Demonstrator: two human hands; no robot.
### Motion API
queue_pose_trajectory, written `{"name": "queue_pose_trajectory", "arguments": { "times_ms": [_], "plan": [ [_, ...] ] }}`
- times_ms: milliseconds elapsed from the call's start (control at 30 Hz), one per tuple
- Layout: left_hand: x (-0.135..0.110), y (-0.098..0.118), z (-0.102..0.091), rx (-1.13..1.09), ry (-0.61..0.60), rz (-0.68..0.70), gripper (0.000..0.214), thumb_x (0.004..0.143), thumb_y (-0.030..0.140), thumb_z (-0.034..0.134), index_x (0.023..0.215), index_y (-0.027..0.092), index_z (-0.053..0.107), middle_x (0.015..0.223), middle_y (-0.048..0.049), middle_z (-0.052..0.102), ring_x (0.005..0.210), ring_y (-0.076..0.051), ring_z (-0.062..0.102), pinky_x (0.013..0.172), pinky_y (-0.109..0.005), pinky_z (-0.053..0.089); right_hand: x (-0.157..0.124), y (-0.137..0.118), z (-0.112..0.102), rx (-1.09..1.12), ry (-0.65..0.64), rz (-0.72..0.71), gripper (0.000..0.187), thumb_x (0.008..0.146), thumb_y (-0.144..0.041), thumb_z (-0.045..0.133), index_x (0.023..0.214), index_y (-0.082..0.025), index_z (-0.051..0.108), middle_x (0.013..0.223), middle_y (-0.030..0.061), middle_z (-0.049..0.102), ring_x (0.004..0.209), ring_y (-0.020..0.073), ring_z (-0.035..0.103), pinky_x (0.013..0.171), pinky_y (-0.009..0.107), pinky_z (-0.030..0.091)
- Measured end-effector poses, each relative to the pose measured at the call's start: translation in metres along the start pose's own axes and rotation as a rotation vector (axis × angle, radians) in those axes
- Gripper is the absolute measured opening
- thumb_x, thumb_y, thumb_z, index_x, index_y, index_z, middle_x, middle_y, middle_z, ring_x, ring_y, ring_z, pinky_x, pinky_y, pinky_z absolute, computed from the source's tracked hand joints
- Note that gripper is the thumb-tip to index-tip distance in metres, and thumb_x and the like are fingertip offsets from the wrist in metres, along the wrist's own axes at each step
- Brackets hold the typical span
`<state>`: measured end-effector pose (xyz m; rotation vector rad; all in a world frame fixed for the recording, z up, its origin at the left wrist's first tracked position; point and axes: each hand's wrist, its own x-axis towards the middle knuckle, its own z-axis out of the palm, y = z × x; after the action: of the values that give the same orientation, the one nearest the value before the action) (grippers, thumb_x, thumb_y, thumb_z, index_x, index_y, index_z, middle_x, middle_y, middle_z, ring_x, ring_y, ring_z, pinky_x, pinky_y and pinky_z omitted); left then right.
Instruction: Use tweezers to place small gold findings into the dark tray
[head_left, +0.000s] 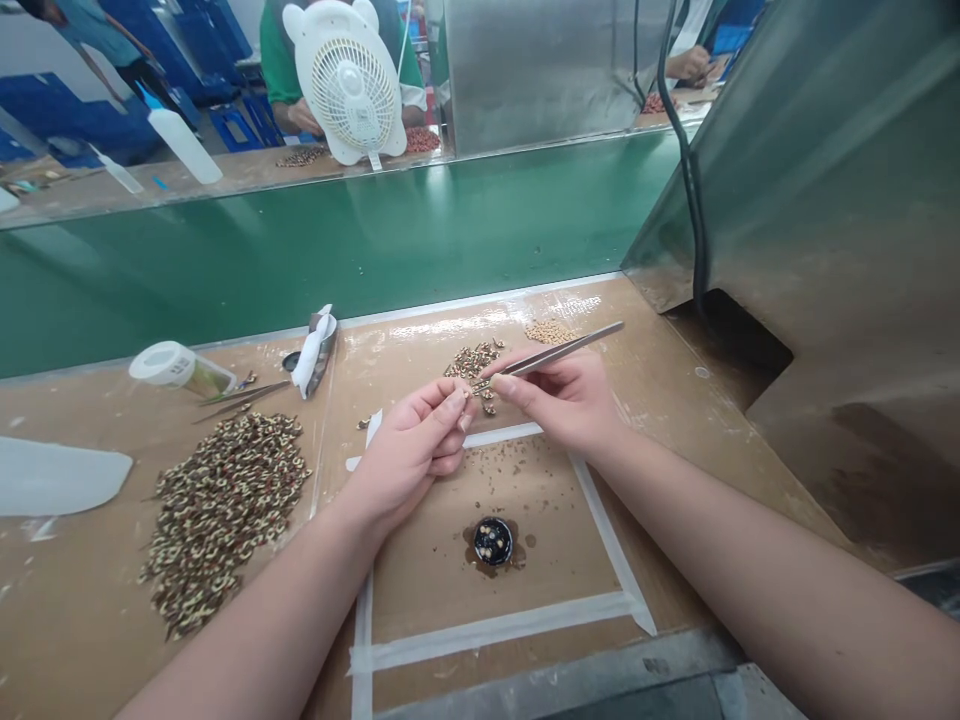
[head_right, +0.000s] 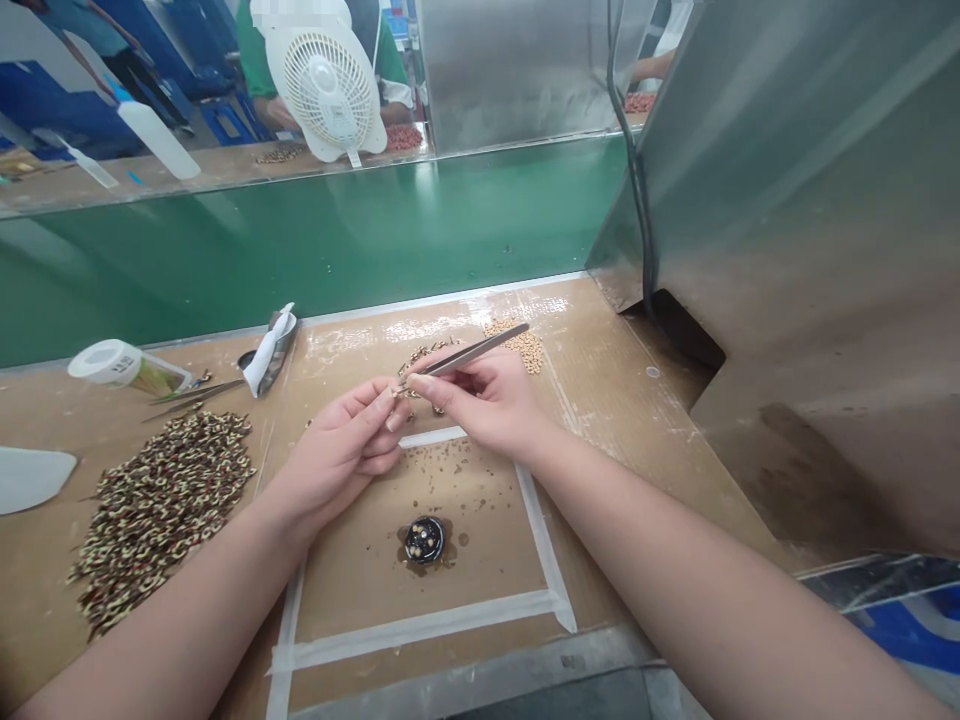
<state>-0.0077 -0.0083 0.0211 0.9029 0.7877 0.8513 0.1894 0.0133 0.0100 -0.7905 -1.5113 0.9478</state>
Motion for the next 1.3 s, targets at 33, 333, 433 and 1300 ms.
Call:
{"name": "queue_pose_trajectory", "arguments": {
  "times_ms": [33, 333, 433, 1300],
  "plan": [
    [0.000, 0.000, 0.000, 0.001, -0.002, -0.005, 0.027, 0.099, 0.040, 0.075, 0.095, 0.017, 0.062, 0.079, 0.0052, 0.048, 0.051, -0.003, 0.017, 0.044, -0.016, 0.016, 0.000, 0.000, -0.001, 0.004, -0.012, 0.022, 0.019, 0.091, -0.040, 0.080, 0.089, -0.021, 0.084, 0.080, 0.0036, 0.078, 0.069, 0.0156, 0.067, 0.060, 0.030, 0.054],
    [0.001, -0.005, -0.003, 0.102, 0.038, 0.007, 0.025, 0.096, 0.040, 0.078, 0.095, 0.019, 0.065, 0.080, 0.0037, 0.052, 0.051, -0.003, 0.027, 0.045, -0.016, 0.021, 0.005, 0.000, -0.005, -0.023, -0.126, 0.069, 0.032, 0.093, -0.049, 0.077, 0.090, -0.018, 0.081, 0.080, 0.0043, 0.077, 0.070, 0.0153, 0.066, 0.061, 0.028, 0.052],
    [0.002, -0.007, -0.004, 0.151, 0.065, 0.026, 0.025, 0.096, 0.041, 0.078, 0.094, 0.020, 0.066, 0.080, 0.0038, 0.053, 0.050, -0.003, 0.030, 0.045, -0.017, 0.023, 0.005, 0.000, -0.005, -0.056, -0.143, 0.036, 0.031, 0.094, -0.047, 0.076, 0.089, -0.017, 0.081, 0.078, 0.0031, 0.075, 0.064, 0.0127, 0.061, 0.056, 0.027, 0.046],
    [0.005, -0.012, -0.004, 0.189, 0.257, 0.125, 0.020, 0.094, 0.040, 0.079, 0.103, 0.023, 0.073, 0.083, 0.0020, 0.059, 0.049, -0.004, 0.031, 0.041, -0.019, 0.023, 0.004, 0.005, -0.002, -0.061, -0.015, 0.134, 0.035, 0.087, -0.054, 0.081, 0.086, -0.019, 0.078, 0.070, 0.0003, 0.065, 0.061, 0.0129, 0.054, 0.056, 0.028, 0.042]
  ]
}}
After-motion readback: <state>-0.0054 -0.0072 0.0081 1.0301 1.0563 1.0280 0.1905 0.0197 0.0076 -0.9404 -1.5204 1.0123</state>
